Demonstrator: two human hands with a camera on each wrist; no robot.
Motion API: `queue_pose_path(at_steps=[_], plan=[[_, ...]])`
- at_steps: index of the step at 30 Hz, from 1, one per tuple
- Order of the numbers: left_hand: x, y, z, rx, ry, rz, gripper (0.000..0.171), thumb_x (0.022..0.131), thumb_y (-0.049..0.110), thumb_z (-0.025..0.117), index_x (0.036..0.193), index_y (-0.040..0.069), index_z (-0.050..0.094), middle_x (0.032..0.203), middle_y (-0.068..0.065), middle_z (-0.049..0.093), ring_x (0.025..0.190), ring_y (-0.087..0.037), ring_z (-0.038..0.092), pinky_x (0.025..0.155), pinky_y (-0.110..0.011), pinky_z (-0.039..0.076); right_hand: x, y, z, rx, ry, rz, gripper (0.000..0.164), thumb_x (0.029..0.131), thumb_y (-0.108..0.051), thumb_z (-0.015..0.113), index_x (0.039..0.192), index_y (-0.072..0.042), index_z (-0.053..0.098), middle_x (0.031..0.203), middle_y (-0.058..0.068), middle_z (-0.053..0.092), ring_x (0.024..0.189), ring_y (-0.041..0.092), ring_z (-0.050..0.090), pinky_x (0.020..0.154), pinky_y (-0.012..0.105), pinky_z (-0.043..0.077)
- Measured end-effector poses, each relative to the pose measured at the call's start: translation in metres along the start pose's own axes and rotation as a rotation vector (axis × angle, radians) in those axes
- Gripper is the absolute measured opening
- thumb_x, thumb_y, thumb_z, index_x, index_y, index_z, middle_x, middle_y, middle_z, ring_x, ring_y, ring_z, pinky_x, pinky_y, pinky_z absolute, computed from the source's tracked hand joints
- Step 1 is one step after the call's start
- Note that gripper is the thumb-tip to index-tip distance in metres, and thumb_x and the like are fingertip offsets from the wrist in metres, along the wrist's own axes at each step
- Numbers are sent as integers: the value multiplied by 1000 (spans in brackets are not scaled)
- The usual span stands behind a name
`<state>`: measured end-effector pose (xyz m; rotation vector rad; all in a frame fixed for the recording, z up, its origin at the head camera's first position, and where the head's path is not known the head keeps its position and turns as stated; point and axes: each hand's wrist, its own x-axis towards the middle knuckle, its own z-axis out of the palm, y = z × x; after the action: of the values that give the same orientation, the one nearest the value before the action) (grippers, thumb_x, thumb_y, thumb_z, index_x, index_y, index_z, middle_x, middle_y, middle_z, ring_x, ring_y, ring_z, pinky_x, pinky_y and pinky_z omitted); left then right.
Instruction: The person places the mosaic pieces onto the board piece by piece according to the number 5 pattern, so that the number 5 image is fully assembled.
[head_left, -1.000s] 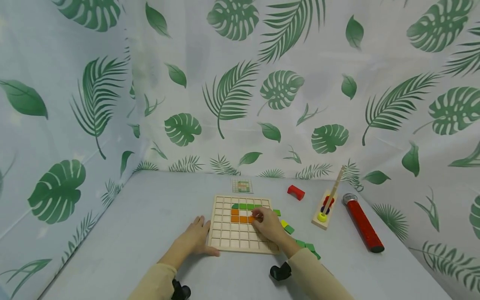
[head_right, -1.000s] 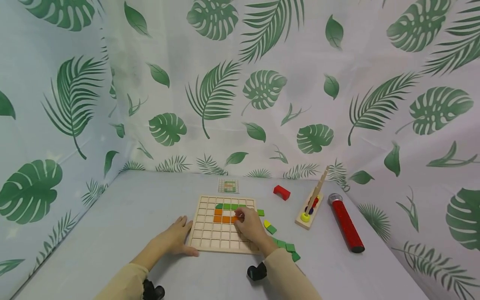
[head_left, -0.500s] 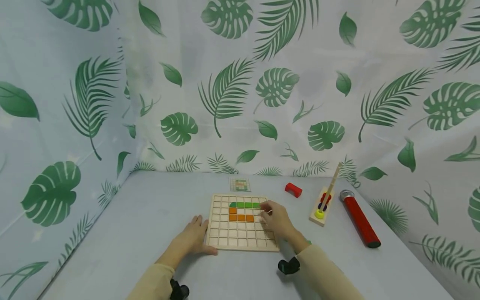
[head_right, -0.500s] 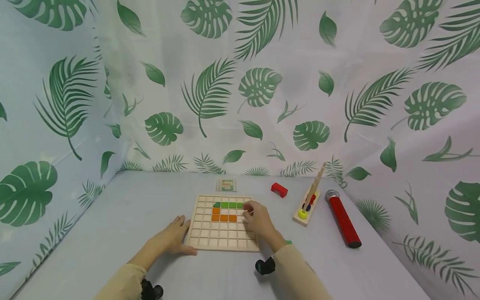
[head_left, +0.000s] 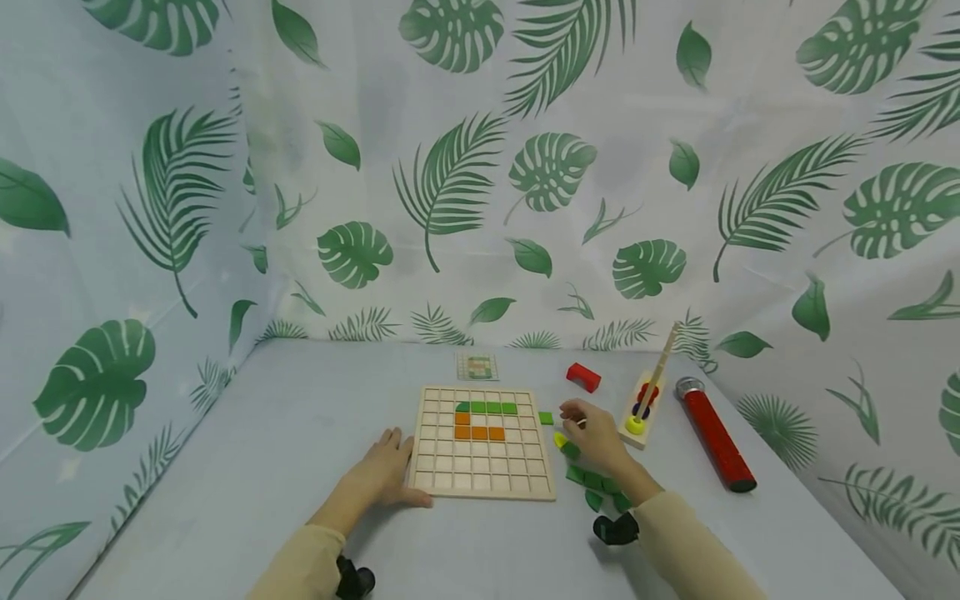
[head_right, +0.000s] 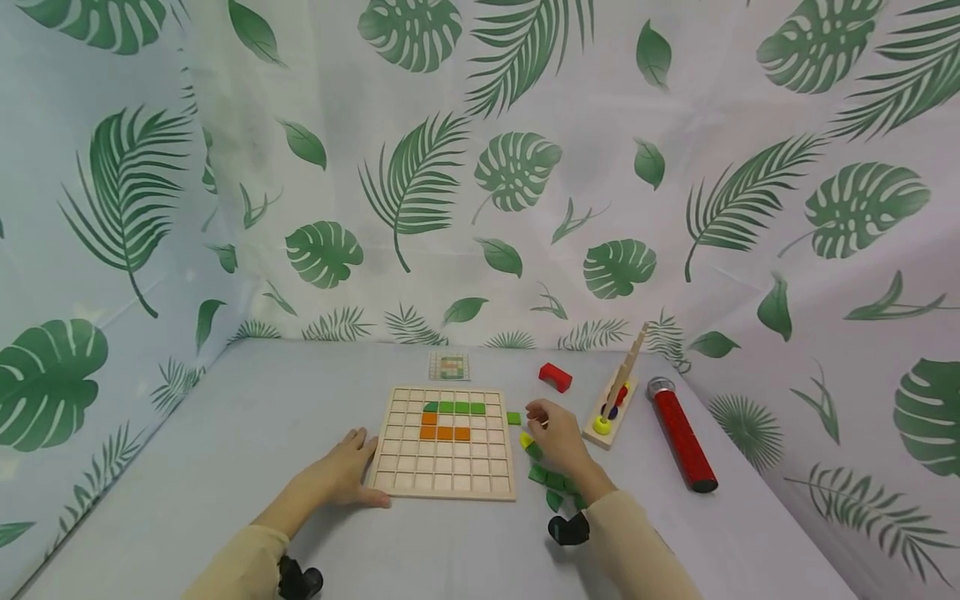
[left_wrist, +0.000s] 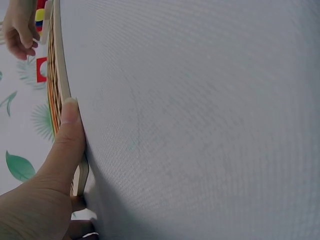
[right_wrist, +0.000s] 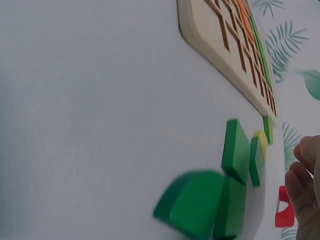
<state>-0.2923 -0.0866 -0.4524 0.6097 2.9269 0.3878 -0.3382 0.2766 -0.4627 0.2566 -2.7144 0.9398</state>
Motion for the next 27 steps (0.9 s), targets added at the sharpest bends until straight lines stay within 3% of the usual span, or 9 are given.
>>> queue_pose_path(at_steps=[7, 12, 17, 27], plan=[[-2, 1, -4, -14, -2, 6, 106, 66, 58, 77, 138, -9, 39, 142, -35, 29, 133, -47, 26, 108, -53, 28, -6, 4, -12, -9, -32, 48, 23, 89, -8, 64, 112, -3, 62, 96, 4, 65, 85, 18, 59, 82, 37, 53], [-1, 1, -1, -11, -8, -10, 107, 65, 60, 77, 138, -9, 39, 142, -35, 29, 134, -47, 25, 108, -53, 28, -12, 7, -4, -34, -89, 91, 25, 86, -13, 70, 109, -4, 63, 89, 0, 63, 79, 13, 57, 73, 30, 53], [-2, 0, 0, -14, -16, -20, 107, 64, 60, 77, 137, -9, 40, 142, -35, 29, 133, -47, 25, 108, -53, 27, -14, -2, 9, -80, -73, 61, 25, 80, -13, 76, 101, -2, 66, 85, 1, 60, 77, 13, 55, 69, 29, 51], [-1, -1, 0, -15, -7, -11, 107, 64, 60, 76, 137, -9, 40, 142, -35, 29, 133, -47, 26, 108, -53, 28, -9, -8, 15, -126, -92, 16, 11, 80, -5, 73, 90, -7, 71, 80, 0, 54, 73, 13, 50, 63, 27, 46]])
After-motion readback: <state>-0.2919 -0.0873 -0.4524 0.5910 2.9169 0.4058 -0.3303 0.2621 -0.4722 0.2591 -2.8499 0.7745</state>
